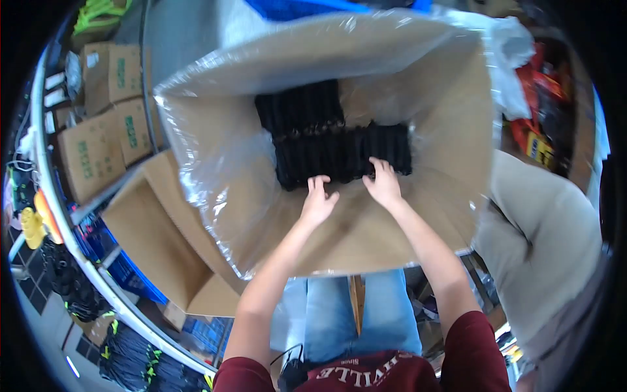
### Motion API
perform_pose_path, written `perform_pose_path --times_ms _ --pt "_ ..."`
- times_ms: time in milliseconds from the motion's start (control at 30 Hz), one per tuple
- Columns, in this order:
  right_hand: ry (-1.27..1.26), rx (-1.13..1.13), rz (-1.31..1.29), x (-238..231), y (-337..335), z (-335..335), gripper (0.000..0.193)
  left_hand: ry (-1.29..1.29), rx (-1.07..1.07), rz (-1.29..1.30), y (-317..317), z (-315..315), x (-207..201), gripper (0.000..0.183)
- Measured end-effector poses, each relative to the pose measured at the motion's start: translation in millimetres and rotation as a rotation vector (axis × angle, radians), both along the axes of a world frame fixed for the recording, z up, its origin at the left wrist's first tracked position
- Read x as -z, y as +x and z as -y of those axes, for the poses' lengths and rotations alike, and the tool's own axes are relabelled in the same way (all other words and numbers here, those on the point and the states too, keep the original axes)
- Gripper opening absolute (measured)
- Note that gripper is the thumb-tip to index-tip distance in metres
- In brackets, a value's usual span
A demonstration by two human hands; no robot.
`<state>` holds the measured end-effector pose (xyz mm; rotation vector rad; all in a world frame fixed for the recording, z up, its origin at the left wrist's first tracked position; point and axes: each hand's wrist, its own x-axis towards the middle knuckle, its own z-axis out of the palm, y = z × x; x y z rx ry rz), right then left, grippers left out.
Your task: The recorder is inspecting, counting, and organizing black soft-shell pouches into bundles and placing them into a large shipping box.
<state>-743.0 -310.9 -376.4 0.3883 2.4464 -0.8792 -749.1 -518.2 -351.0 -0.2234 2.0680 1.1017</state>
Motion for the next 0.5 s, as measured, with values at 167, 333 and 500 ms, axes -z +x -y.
perform_pose_path --times_ms 167,333,500 --pt "-0.072 0.300 -0.295 -190 57 -32 0.033 0.263 0.240 -0.084 3 -37 -163 0.026" --pt "-0.185 0.840 -0.463 -300 191 -9 0.012 0.395 0.812 0.256 44 -74 -243 0.021" --pt "-0.029 1.221 -0.413 -331 358 -8 0.015 0.467 1.263 0.298 124 -184 -299 0.021"
